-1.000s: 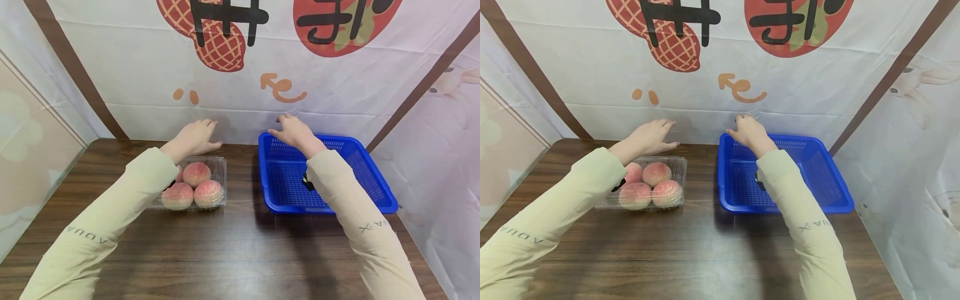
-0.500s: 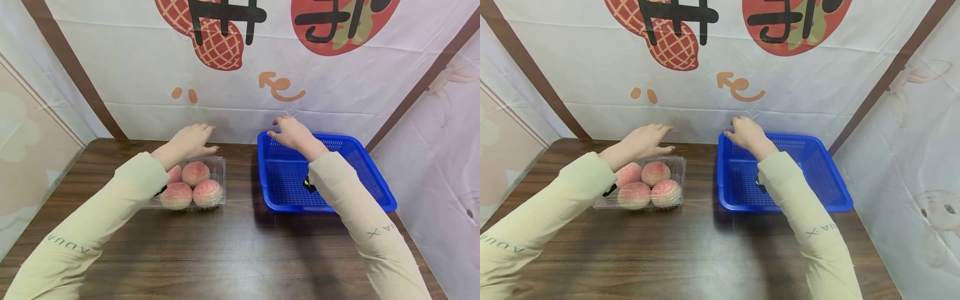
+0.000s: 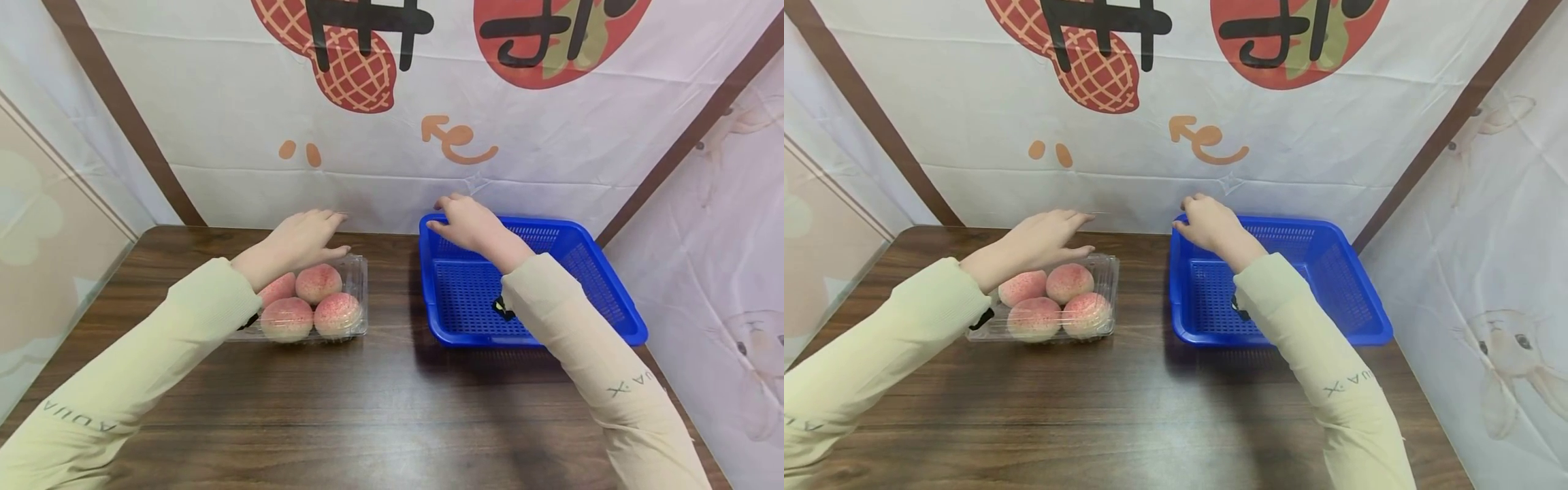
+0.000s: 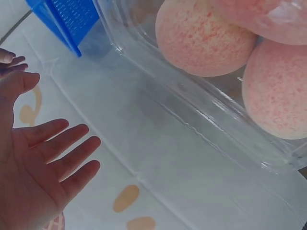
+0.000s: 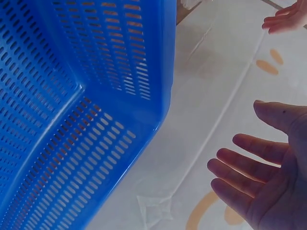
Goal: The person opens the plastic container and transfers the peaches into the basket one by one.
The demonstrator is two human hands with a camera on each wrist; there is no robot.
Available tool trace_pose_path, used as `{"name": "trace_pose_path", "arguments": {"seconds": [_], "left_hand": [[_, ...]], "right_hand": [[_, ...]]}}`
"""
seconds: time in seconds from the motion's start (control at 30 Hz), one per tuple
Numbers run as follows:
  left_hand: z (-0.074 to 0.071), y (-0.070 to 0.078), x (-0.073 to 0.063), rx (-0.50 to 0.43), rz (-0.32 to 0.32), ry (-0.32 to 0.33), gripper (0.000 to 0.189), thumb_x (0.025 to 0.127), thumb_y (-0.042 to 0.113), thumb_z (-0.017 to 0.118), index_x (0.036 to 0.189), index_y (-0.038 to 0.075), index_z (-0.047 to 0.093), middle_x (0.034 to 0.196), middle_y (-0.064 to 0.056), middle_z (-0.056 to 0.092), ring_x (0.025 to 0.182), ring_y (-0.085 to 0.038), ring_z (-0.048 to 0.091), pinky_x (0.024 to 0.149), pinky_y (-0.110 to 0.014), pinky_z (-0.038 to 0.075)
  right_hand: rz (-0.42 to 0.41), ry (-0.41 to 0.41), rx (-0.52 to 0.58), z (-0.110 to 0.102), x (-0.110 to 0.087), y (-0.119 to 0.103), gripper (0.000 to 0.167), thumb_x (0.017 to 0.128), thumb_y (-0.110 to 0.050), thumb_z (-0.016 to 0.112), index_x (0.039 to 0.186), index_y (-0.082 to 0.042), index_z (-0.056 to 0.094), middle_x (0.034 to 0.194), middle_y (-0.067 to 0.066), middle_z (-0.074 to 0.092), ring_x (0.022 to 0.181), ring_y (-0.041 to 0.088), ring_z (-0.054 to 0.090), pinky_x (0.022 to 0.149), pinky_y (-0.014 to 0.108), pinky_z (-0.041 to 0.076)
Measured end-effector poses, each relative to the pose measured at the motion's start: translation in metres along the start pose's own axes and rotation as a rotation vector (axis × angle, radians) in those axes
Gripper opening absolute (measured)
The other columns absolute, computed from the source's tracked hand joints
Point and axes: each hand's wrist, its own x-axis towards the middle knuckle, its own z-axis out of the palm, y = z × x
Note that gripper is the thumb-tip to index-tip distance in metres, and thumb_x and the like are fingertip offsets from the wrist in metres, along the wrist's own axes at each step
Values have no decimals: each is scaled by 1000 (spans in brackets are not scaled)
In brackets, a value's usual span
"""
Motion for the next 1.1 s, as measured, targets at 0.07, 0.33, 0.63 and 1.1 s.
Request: {"name": "trace_pose_path", "arguments": {"seconds": [0.07, 0.33, 0.63, 1.1], "left_hand": [[1, 0, -3, 1, 4, -3, 60, 88, 34, 56, 131, -5, 42, 128, -22, 49, 115, -38, 45, 96, -50, 39], [1, -3, -11, -2, 24, 4, 57, 87, 32, 56, 126, -7, 46, 124, -23, 51, 115, -38, 45, 96, -49, 40], [4, -6, -19, 17, 52, 17, 52, 87, 29, 58, 123, -7, 48, 118, -21, 54, 108, -38, 49, 90, -50, 44], [9, -15, -29, 8, 23, 24, 53, 86, 31, 60, 124, -3, 50, 119, -18, 55, 109, -36, 50, 90, -49, 44]], "right_hand": [[-11, 1, -7, 1, -1, -3, 46, 92, -33, 52, 124, -1, 50, 124, 16, 51, 116, 29, 47, 99, 42, 40], [-63, 5, -27, 1, -5, -15, 45, 92, -32, 53, 124, 0, 51, 124, 15, 53, 115, 28, 48, 98, 40, 41], [-84, -4, -51, 5, -7, -25, 45, 92, -34, 52, 124, -2, 51, 121, 12, 54, 111, 25, 50, 96, 38, 43], [-109, -13, -71, 7, -11, -33, 45, 93, -36, 51, 125, -4, 50, 123, 12, 53, 109, 24, 51, 93, 37, 45]]}}
